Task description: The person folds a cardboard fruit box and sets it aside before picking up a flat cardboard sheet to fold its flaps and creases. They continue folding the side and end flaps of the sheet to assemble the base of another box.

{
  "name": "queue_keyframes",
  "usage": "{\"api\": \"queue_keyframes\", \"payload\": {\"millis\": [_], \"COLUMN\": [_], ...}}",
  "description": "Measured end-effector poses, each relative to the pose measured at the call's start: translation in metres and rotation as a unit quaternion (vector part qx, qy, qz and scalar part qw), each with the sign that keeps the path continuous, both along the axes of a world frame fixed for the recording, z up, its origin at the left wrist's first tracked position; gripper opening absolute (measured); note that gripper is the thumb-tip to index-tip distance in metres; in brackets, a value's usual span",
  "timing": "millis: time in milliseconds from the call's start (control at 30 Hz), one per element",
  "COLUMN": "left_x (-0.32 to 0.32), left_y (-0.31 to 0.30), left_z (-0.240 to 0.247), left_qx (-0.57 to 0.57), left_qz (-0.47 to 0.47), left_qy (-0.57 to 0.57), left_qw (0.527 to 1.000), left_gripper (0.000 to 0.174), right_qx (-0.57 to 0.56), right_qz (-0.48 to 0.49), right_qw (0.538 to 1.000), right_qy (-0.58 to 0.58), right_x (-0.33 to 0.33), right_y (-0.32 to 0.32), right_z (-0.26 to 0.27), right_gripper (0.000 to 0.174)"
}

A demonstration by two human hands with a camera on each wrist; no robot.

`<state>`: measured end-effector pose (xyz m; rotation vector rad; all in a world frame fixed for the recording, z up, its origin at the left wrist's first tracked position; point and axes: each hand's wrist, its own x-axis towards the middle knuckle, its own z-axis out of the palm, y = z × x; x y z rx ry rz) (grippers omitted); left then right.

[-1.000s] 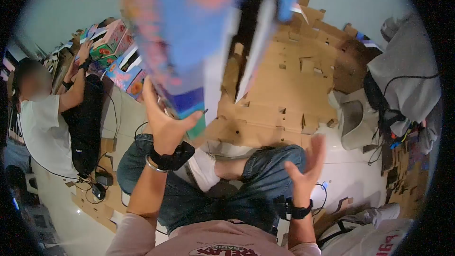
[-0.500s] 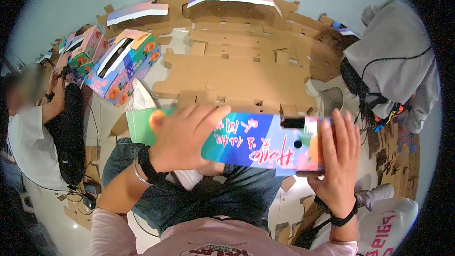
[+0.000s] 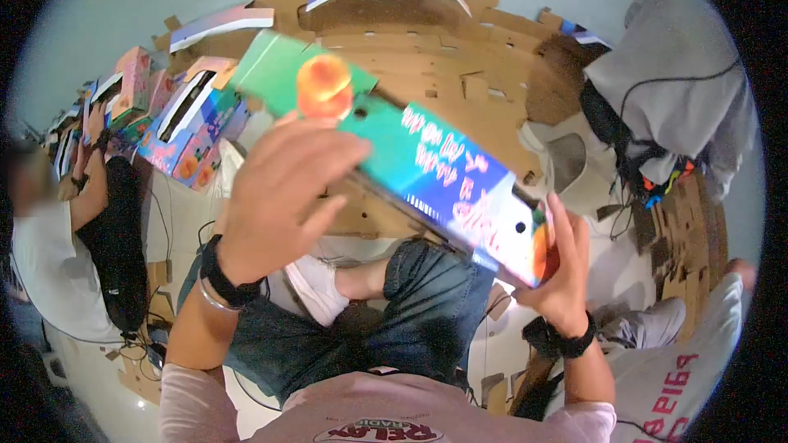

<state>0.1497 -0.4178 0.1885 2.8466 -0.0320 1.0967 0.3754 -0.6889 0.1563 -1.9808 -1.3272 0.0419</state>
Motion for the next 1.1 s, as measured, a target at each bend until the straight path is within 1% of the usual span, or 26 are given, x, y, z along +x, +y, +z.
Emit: {"api": "queue_keyframes", "payload": {"millis": [33, 67, 100, 133, 167, 200, 267, 300, 367, 400, 467, 500, 533, 600, 667, 700, 733, 800, 833, 867, 900, 933, 967, 1000, 1067, 1100], "left_x": [-0.005, -0.01, -0.017, -0.023, -0.029, -0.037, -0.059, -0.068, -0.084, -0.092, -0.104, -0.106, -0.108, -0.111, -0.105, -0.102, -0.098, -0.096, -0.097, -0.102, -0.108, -0.111, -0.113, -0.114, -0.108, -0.105], "left_y": [-0.004, -0.007, -0.009, -0.01, -0.011, -0.011, -0.011, -0.012, -0.015, -0.014, -0.012, -0.011, -0.01, -0.009, -0.012, -0.014, -0.013, -0.01, -0.01, -0.01, -0.01, -0.007, -0.004, -0.006, -0.007, -0.007], "left_z": [0.002, 0.001, -0.008, -0.021, -0.036, -0.052, -0.09, -0.101, -0.117, -0.125, -0.136, -0.139, -0.142, -0.149, -0.159, -0.163, -0.174, -0.202, -0.204, -0.211, -0.221, -0.232, -0.244, -0.239, -0.229, -0.232], "left_qx": [-0.086, -0.171, -0.215, -0.215, -0.215, -0.213, -0.241, -0.24, -0.326, -0.326, -0.364, -0.365, -0.375, -0.383, -0.473, -0.519, -0.518, -0.543, -0.526, -0.522, -0.536, -0.547, -0.615, -0.613, -0.421, -0.422], "left_qz": [0.021, 0.042, 0.045, 0.037, 0.044, 0.053, 0.042, 0.036, 0.059, 0.056, 0.076, 0.076, 0.091, 0.113, 0.131, 0.147, 0.159, 0.148, 0.186, 0.194, 0.237, 0.277, 0.248, 0.25, 0.297, 0.297], "left_qy": [0.005, 0.012, 0.055, 0.057, 0.111, 0.164, 0.259, 0.26, 0.346, 0.348, 0.324, 0.326, 0.302, 0.281, 0.193, 0.196, 0.198, 0.08, 0.099, 0.105, 0.084, 0.062, 0.01, 0.016, 0.154, 0.155], "left_qw": [0.996, 0.984, 0.974, 0.974, 0.969, 0.962, 0.934, 0.935, 0.878, 0.877, 0.87, 0.869, 0.872, 0.873, 0.85, 0.819, 0.817, 0.823, 0.824, 0.824, 0.806, 0.788, 0.749, 0.749, 0.843, 0.842], "left_gripper": [0.058, 0.058, 0.059, 0.059, 0.058, 0.057, 0.058, 0.058, 0.058, 0.058, 0.057, 0.057, 0.059, 0.06, 0.064, 0.064, 0.064, 0.063, 0.065, 0.065, 0.066, 0.068, 0.067, 0.067, 0.062, 0.062], "right_qx": [-0.012, 0.041, 0.045, 0.049, 0.031, 0.062, 0.097, 0.099, 0.076, 0.076, 0.047, 0.063, 0.062, 0.087, 0.072, 0.073, 0.073, 0.073, 0.053, 0.033, -0.011, -0.01, -0.025, -0.039, -0.06, -0.07], "right_qz": [-0.03, -0.031, -0.047, -0.063, -0.071, -0.082, -0.101, -0.107, -0.151, -0.154, -0.155, -0.11, -0.108, -0.083, -0.04, -0.017, 0.006, 0.021, 0.021, 0.02, -0.015, -0.012, -0.019, -0.028, -0.049, -0.049], "right_qw": [0.999, 0.997, 0.994, 0.99, 0.991, 0.977, 0.958, 0.957, 0.926, 0.925, 0.873, 0.869, 0.868, 0.779, 0.725, 0.688, 0.647, 0.637, 0.615, 0.593, 0.656, 0.651, 0.665, 0.68, 0.675, 0.676], "right_qy": [0.0, 0.054, 0.085, 0.115, 0.11, 0.186, 0.251, 0.25, 0.338, 0.338, 0.46, 0.479, 0.481, 0.616, 0.684, 0.722, 0.759, 0.767, 0.786, 0.804, 0.754, 0.759, 0.746, 0.731, 0.734, 0.732], "right_x": [0.001, 0.011, 0.023, 0.033, 0.04, 0.046, 0.06, 0.063, 0.065, 0.067, 0.073, 0.068, 0.063, 0.049, 0.034, 0.027, 0.018, -0.018, -0.033, -0.048, -0.058, -0.063, -0.068, -0.073, -0.071, -0.071], "right_y": [0.003, 0.004, 0.005, 0.004, 0.001, 0.0, -0.003, -0.004, -0.006, -0.008, -0.014, -0.011, -0.008, -0.002, 0.009, 0.016, 0.026, 0.055, 0.066, 0.076, 0.086, 0.092, 0.096, 0.096, 0.094, 0.094], "right_z": [0.004, -0.007, -0.012, -0.013, -0.01, -0.013, -0.017, -0.012, -0.002, -0.003, -0.004, -0.009, -0.02, -0.051, -0.095, -0.128, -0.158, -0.189, -0.211, -0.226, -0.218, -0.209, -0.2, -0.197, -0.205, -0.205], "right_gripper": [0.104, 0.105, 0.106, 0.108, 0.11, 0.111, 0.11, 0.11, 0.104, 0.104, 0.097, 0.089, 0.089, 0.079, 0.067, 0.063, 0.06, 0.056, 0.057, 0.058, 0.061, 0.061, 0.062, 0.064, 0.069, 0.07]}}
